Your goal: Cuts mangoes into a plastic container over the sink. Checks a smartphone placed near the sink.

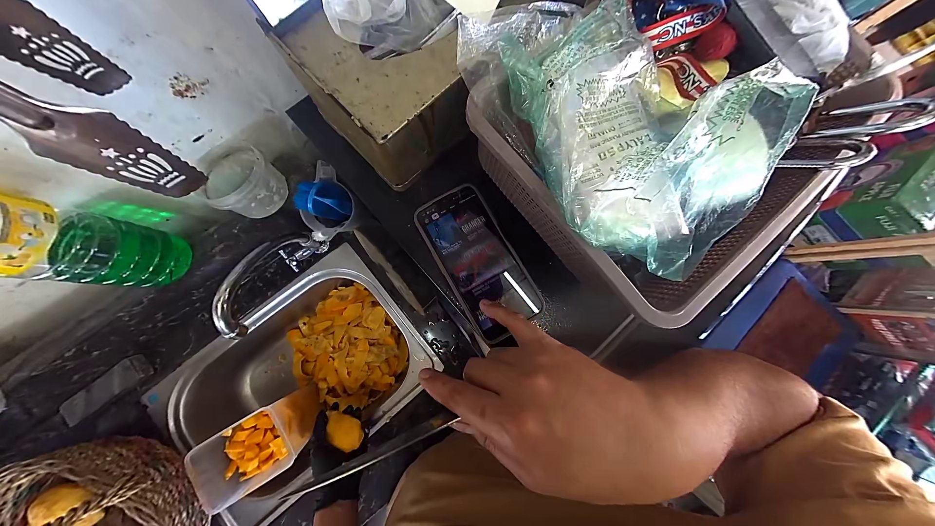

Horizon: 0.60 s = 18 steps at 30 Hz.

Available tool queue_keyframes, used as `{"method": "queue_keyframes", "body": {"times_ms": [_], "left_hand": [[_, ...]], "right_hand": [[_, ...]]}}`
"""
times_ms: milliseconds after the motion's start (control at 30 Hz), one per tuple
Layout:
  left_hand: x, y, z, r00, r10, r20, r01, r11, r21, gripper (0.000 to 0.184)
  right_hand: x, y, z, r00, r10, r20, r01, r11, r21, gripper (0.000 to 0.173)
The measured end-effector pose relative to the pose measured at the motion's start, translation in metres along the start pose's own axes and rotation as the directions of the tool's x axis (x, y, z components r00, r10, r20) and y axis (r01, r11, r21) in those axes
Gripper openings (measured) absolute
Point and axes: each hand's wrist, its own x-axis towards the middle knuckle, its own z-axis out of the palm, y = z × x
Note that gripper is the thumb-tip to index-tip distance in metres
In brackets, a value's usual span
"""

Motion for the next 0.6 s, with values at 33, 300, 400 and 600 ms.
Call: {"method": "queue_keyframes", "body": {"times_ms": [33, 300, 400, 600], "left_hand": [[-0.002, 0.001, 0.001, 1.000, 0.003, -0.007, -0.003, 1.000, 0.021, 0.038], [0.001, 0.004, 0.003, 0.999, -0.048, 0.023, 0.049, 0.997, -0.057, 0.037], [0.000, 0.004, 0.005, 0.998, -0.053, 0.024, 0.055, 0.997, -0.063, 0.037], [0.008, 0.000, -0.006, 0.998, -0.042, 0.050, 0.047, 0.994, -0.101, 0.033]], "right_hand": [[-0.001, 0.000, 0.000, 1.000, 0.000, -0.005, 0.000, 1.000, -0.010, 0.039], [0.002, 0.005, 0.000, 0.997, 0.068, 0.019, -0.067, 0.995, -0.068, 0.040], [0.004, 0.006, -0.001, 0.997, 0.075, 0.007, -0.075, 0.997, -0.036, 0.039], [0.001, 0.003, -0.001, 0.999, 0.047, -0.010, -0.048, 0.998, -0.047, 0.040]]}}
